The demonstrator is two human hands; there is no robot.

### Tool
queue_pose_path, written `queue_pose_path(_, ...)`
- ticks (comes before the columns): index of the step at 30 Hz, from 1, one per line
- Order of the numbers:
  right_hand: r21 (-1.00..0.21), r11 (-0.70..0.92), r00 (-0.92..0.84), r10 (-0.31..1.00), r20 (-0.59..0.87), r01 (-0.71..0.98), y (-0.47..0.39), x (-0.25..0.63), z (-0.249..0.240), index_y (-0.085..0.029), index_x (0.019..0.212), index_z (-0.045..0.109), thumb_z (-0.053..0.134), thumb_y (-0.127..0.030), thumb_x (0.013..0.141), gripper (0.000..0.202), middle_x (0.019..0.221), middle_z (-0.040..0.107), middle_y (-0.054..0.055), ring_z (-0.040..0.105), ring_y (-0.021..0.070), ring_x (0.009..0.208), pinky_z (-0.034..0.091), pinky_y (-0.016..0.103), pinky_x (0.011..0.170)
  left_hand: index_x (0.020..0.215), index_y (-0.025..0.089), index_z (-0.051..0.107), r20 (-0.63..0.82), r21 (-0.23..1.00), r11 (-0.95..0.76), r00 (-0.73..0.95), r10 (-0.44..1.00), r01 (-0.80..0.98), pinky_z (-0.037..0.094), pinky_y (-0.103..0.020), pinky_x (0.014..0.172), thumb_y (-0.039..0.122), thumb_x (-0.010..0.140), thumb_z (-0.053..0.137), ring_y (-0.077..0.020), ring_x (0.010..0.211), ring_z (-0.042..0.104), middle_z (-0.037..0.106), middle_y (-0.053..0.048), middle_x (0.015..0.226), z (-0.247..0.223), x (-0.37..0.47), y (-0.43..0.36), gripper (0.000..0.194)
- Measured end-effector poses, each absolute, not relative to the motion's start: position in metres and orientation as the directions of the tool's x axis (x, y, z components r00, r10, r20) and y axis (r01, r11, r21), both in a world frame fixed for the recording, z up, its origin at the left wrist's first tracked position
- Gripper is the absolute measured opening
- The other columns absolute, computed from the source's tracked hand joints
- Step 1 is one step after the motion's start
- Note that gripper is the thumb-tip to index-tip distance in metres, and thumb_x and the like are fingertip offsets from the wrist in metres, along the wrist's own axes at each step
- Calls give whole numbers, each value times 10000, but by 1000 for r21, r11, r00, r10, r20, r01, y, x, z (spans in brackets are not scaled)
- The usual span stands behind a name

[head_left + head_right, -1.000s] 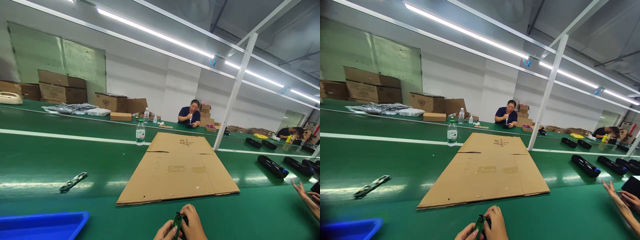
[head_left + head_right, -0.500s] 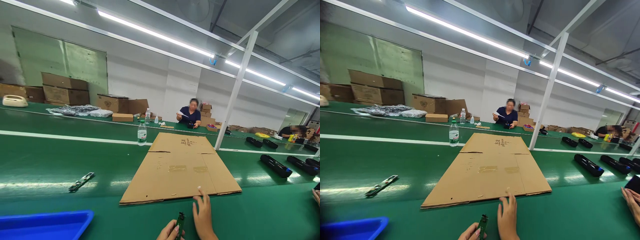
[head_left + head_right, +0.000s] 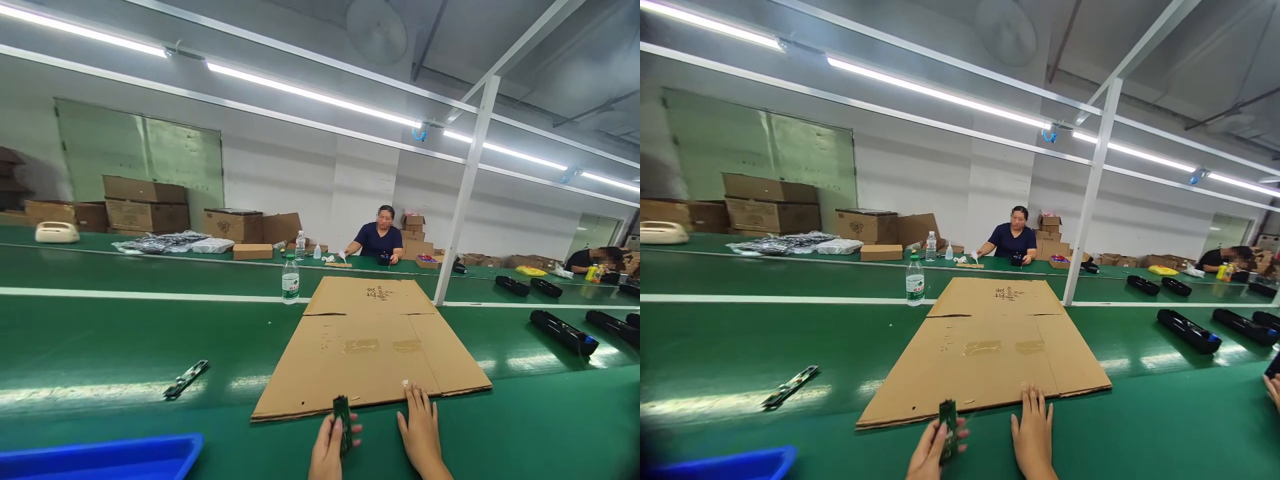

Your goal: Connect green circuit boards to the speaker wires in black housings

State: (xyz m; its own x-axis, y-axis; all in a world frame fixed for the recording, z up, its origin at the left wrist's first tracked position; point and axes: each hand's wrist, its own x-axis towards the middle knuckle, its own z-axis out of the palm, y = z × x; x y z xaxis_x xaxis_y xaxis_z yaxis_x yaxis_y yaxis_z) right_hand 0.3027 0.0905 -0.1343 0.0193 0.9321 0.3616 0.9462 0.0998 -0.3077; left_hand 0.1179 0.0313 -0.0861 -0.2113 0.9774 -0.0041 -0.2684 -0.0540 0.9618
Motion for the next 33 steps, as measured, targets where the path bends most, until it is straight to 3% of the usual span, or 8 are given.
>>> queue_pose_path(2, -320, 100, 23, 932, 361, 942, 91, 303, -133, -216, 1280, 400, 364, -311, 801, 489, 1316, 372, 36, 295, 287, 1223, 215, 546, 978, 875, 148, 542, 109, 989, -132, -292, 950, -62, 502, -313, 708, 621, 730, 388, -207, 752, 623, 639, -87, 834, -71, 108, 56, 519)
queue_pose_path(5, -344, 97, 37, 931, 362, 934, 91, 303, -133, -229, 1256, 429, 394, -312, 789, 476, 1297, 400, 44, 314, 290, 1214, 231, 543, 974, 804, 140, 520, 141, 990, -122, -396, 907, 72, 497, -328, 685, 511, 800, 327, -196, 704, 620, 622, -83, 749, -53, 86, 99, 418)
queue_pose_path(8, -369, 108, 46, 922, 386, 923, 90, 301, -134, -242, 1234, 451, 415, -291, 777, 461, 1294, 405, 38, 327, 283, 1208, 232, 534, 979, 774, 139, 517, 165, 972, -59, -477, 863, 228, 462, -368, 732, 363, 835, 360, -198, 781, 593, 598, -82, 784, -47, 65, 130, 281)
queue_pose_path(12, -417, 133, 63, 903, 424, 899, 85, 298, -134, -263, 1201, 484, 443, -242, 751, 453, 1282, 421, 25, 333, 276, 1206, 217, 528, 993, 788, 137, 531, 218, 902, 0, -455, 864, 432, 413, -405, 802, 229, 828, 378, -223, 859, 571, 590, -93, 827, -55, 54, 141, 183)
queue_pose_path(17, -435, 127, 69, 911, 407, 891, 80, 296, -128, -256, 1188, 502, 457, -245, 749, 442, 1270, 435, 36, 322, 289, 1212, 203, 538, 998, 828, 109, 549, 280, 753, 7, -329, 902, 659, 392, -414, 832, 153, 794, 305, -300, 925, 557, 599, -175, 875, -63, 56, 140, 250)
queue_pose_path(26, -358, 75, 49, 944, 326, 931, 78, 298, -121, -261, 1233, 458, 426, -258, 775, 459, 1319, 370, 13, 294, 270, 1231, 206, 510, 1011, 974, 49, 552, 342, 533, 35, -253, 905, 845, 416, -328, 840, 130, 821, 259, -248, 945, 577, 618, -185, 978, -66, 56, 140, 341)
queue_pose_path(33, -262, -11, 49, 989, 140, 965, 71, 292, -99, -216, 1305, 367, 331, -292, 811, 502, 1369, 275, -6, 208, 236, 1272, 162, 482, 1035, 1034, 49, 536, 394, 460, 15, -219, 893, 888, 436, -318, 827, 126, 826, 262, -237, 972, 574, 631, -167, 984, -71, 56, 141, 353)
